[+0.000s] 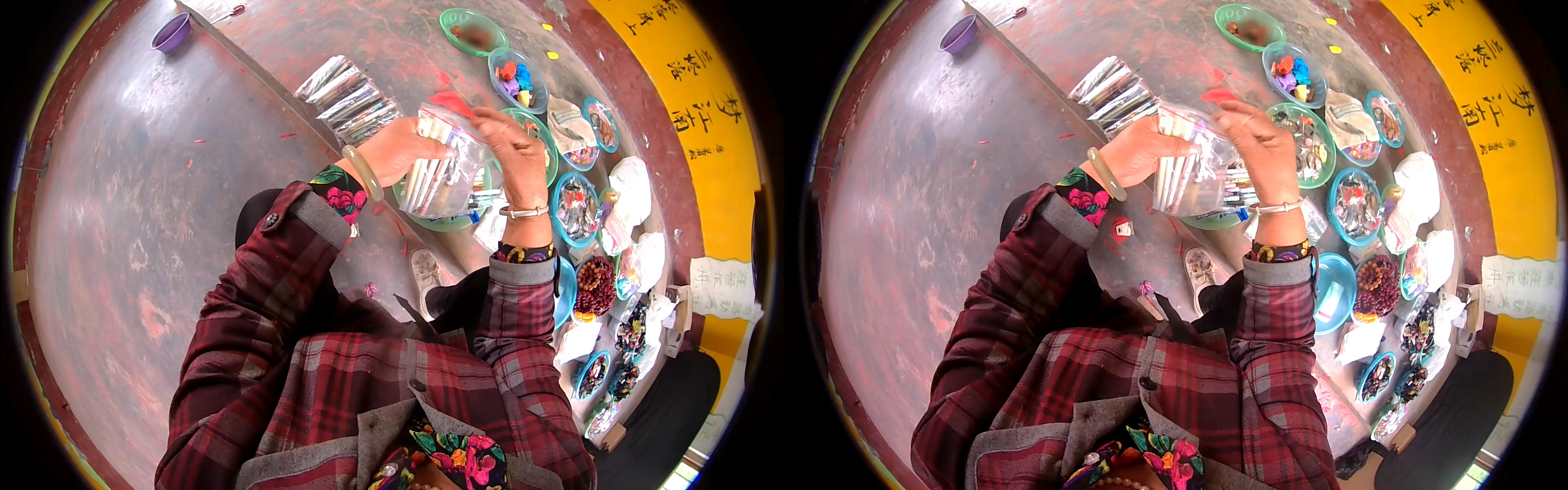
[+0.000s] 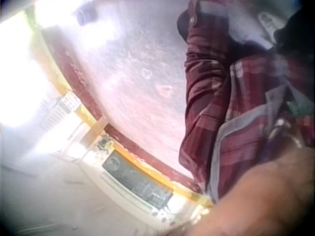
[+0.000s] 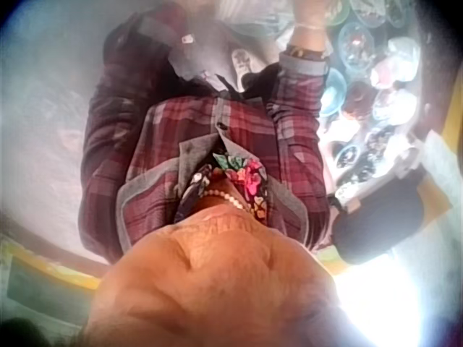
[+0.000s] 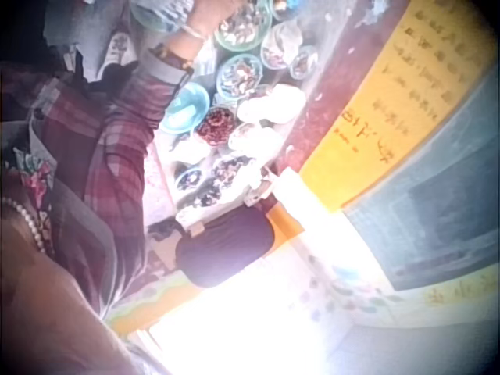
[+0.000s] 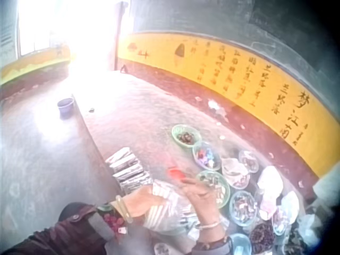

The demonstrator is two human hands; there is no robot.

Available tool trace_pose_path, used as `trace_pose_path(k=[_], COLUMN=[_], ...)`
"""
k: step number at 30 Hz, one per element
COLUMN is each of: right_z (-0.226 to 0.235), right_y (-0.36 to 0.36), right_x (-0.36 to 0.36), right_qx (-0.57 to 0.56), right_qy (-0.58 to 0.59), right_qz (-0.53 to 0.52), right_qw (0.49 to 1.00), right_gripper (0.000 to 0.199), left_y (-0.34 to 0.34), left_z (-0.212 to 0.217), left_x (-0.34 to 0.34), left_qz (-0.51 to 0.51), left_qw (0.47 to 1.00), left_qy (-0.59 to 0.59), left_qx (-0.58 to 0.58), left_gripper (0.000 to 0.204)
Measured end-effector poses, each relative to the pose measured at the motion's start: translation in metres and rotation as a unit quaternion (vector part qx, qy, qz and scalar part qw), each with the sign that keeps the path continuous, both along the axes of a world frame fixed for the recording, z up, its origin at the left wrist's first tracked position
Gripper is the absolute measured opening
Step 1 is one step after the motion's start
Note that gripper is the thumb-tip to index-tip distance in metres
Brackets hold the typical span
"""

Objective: The person sits on the floor and repeatedly picks up pens from a green tray, inspects them, and places them into a clear plastic bag held in the left hand. The process continues with various pens being handled one by one.

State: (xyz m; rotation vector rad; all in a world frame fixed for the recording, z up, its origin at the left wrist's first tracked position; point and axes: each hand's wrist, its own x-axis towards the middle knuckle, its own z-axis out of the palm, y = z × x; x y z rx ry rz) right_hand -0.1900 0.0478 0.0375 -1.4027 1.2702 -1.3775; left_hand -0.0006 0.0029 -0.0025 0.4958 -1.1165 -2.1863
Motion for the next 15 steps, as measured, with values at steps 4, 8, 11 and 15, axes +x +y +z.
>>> trace_pose_path(k=[4,8,11,15], right_z=[0.01,0.009,0.005,0.013], right_y=[0.003,0.006,0.004,0.008], right_x=[-0.005,0.001,0.004,0.02], right_qx=[-0.015,0.06,0.038,-0.06], right_qy=[-0.088,-0.052,-0.038,-0.019], right_qz=[0.014,0.045,0.001,-0.074], right_qw=[0.996,0.996,0.999,0.995], right_gripper=[0.034,0.03,0.013,0.011], left_y=[0.0,0.001,0.001,0.002], left_z=[0.008,0.01,0.013,0.01], left_x=[-0.001,0.001,0.001,0.001], left_qz=[0.03,0.042,0.042,0.03], left_qw=[0.999,0.994,0.994,0.993], left_qy=[0.043,0.096,0.098,0.085], left_qx=[0.009,0.022,0.037,0.071], left_gripper=[0.024,0.025,0.022,0.02])
